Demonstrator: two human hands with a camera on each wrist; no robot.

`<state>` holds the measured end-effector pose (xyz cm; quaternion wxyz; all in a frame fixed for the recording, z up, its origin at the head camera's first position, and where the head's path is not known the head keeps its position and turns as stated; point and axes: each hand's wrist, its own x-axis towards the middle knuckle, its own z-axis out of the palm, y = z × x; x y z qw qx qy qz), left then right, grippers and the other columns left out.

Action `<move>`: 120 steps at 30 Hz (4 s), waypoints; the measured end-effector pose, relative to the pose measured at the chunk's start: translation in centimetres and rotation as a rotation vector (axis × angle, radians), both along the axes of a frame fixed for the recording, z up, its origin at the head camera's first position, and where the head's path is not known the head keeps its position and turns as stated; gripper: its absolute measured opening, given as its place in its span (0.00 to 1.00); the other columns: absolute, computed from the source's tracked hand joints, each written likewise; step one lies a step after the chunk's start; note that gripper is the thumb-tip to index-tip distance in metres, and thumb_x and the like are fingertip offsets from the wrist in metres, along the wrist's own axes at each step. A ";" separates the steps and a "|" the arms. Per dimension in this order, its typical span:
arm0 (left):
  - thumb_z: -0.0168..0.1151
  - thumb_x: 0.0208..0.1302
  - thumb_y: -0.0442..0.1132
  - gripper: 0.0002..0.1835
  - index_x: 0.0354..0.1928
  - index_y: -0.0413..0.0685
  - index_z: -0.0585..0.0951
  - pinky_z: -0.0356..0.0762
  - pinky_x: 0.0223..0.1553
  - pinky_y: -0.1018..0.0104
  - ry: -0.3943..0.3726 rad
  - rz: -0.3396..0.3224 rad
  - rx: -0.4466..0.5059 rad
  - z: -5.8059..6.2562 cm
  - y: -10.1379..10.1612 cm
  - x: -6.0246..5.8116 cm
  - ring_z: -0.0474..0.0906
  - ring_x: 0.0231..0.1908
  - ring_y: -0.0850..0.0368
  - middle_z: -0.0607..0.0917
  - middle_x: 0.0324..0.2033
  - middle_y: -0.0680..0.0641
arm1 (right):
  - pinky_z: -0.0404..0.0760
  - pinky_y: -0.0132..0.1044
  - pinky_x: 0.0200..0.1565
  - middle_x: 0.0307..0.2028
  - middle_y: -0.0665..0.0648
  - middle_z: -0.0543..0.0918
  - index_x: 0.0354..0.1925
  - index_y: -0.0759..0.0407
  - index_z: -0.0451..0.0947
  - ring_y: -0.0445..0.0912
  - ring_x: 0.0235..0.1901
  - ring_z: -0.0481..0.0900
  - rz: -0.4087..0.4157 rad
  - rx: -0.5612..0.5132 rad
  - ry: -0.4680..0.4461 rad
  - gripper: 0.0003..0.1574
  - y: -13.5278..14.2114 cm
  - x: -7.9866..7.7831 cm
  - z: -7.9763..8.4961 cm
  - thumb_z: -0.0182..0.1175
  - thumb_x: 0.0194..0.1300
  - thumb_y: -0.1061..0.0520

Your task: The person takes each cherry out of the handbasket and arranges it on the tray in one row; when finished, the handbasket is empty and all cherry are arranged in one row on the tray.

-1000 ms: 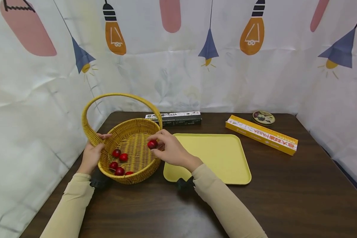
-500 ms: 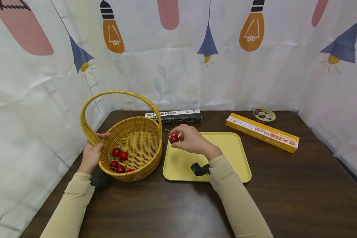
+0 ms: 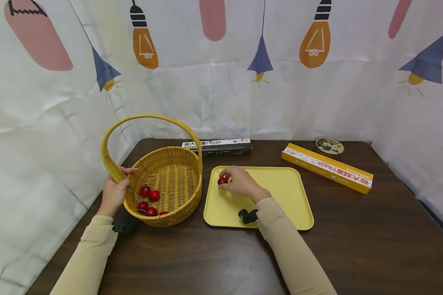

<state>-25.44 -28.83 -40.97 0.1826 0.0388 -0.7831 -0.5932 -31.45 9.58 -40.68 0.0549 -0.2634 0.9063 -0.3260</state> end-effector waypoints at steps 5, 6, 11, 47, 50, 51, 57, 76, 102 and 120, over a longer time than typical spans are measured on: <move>0.45 0.66 0.25 0.13 0.51 0.41 0.64 0.68 0.58 0.65 0.004 -0.001 -0.009 0.2 0.2 -0.1 0.71 0.61 0.47 0.79 0.56 0.35 | 0.76 0.40 0.39 0.36 0.51 0.81 0.50 0.58 0.81 0.44 0.35 0.77 -0.008 0.015 0.064 0.22 -0.6 -0.2 -1.1 0.71 0.57 0.53; 0.45 0.66 0.25 0.13 0.51 0.41 0.64 0.68 0.59 0.63 0.004 -0.002 -0.008 0.2 0.2 -0.2 0.70 0.61 0.48 0.79 0.56 0.35 | 0.76 0.40 0.39 0.35 0.51 0.81 0.50 0.58 0.81 0.44 0.34 0.77 -0.009 0.014 0.074 0.23 -0.8 -0.1 -1.2 0.71 0.57 0.53; 0.45 0.66 0.25 0.14 0.51 0.42 0.63 0.65 0.63 0.52 -0.013 0.000 0.004 0.3 0.2 -0.2 0.70 0.62 0.48 0.78 0.57 0.35 | 0.76 0.40 0.40 0.34 0.51 0.82 0.50 0.59 0.81 0.44 0.34 0.78 0.000 0.012 0.077 0.23 -1.3 0.2 -1.3 0.71 0.57 0.53; 0.45 0.66 0.26 0.12 0.50 0.42 0.64 0.67 0.59 0.59 -0.009 0.014 -0.028 0.0 0.5 -0.1 0.70 0.62 0.48 0.79 0.55 0.36 | 0.80 0.38 0.36 0.43 0.49 0.84 0.51 0.56 0.82 0.44 0.34 0.82 -0.058 -0.269 0.192 0.15 -2.0 2.4 2.0 0.61 0.68 0.53; 0.46 0.66 0.27 0.12 0.50 0.40 0.64 0.68 0.57 0.59 -0.016 0.038 -0.081 0.2 0.6 0.1 0.71 0.61 0.49 0.81 0.55 0.38 | 0.80 0.36 0.34 0.41 0.48 0.84 0.49 0.55 0.82 0.41 0.33 0.82 0.043 -0.362 0.207 0.12 -3.4 3.7 3.1 0.60 0.68 0.55; 0.47 0.65 0.27 0.12 0.50 0.40 0.65 0.68 0.56 0.59 -0.016 0.048 -0.096 0.3 0.6 0.2 0.72 0.60 0.49 0.81 0.54 0.39 | 0.80 0.35 0.35 0.41 0.48 0.84 0.48 0.55 0.82 0.40 0.34 0.82 0.081 -0.378 0.215 0.12 -3.9 4.2 3.3 0.61 0.68 0.56; 0.49 0.65 0.28 0.10 0.47 0.41 0.67 0.66 0.47 0.68 -0.024 0.106 -0.113 0.5 0.8 0.6 0.75 0.55 0.50 0.84 0.51 0.39 | 0.79 0.32 0.41 0.41 0.52 0.86 0.46 0.57 0.83 0.37 0.38 0.80 0.238 -0.402 0.183 0.10 -7.4 6.2 3.3 0.63 0.65 0.59; 0.47 0.67 0.30 0.06 0.44 0.41 0.68 0.63 0.38 0.64 0.003 0.181 -0.099 0.1 1.4 0.6 0.73 0.40 0.52 0.85 0.49 0.40 | 0.75 0.28 0.46 0.47 0.44 0.85 0.53 0.49 0.82 0.36 0.45 0.79 0.418 0.140 0.004 0.20 -14.9 5.6 3.4 0.66 0.62 0.54; 0.49 0.67 0.32 0.07 0.46 0.42 0.71 0.63 0.45 0.64 -0.004 0.218 -0.072 0.0 1.7 0.8 0.73 0.44 0.56 0.86 0.47 0.42 | 0.73 0.24 0.45 0.49 0.43 0.83 0.55 0.49 0.82 0.36 0.45 0.76 0.683 0.177 -0.147 0.25 -15.9 4.4 2.9 0.60 0.62 0.67; 0.48 0.67 0.32 0.06 0.44 0.44 0.70 0.62 0.47 0.62 -0.024 0.222 -0.079 0.1 1.7 0.9 0.74 0.49 0.53 0.86 0.48 0.42 | 0.72 0.26 0.33 0.34 0.39 0.81 0.54 0.46 0.78 0.34 0.27 0.73 0.442 0.062 0.127 0.19 -15.0 6.0 2.7 0.54 0.67 0.46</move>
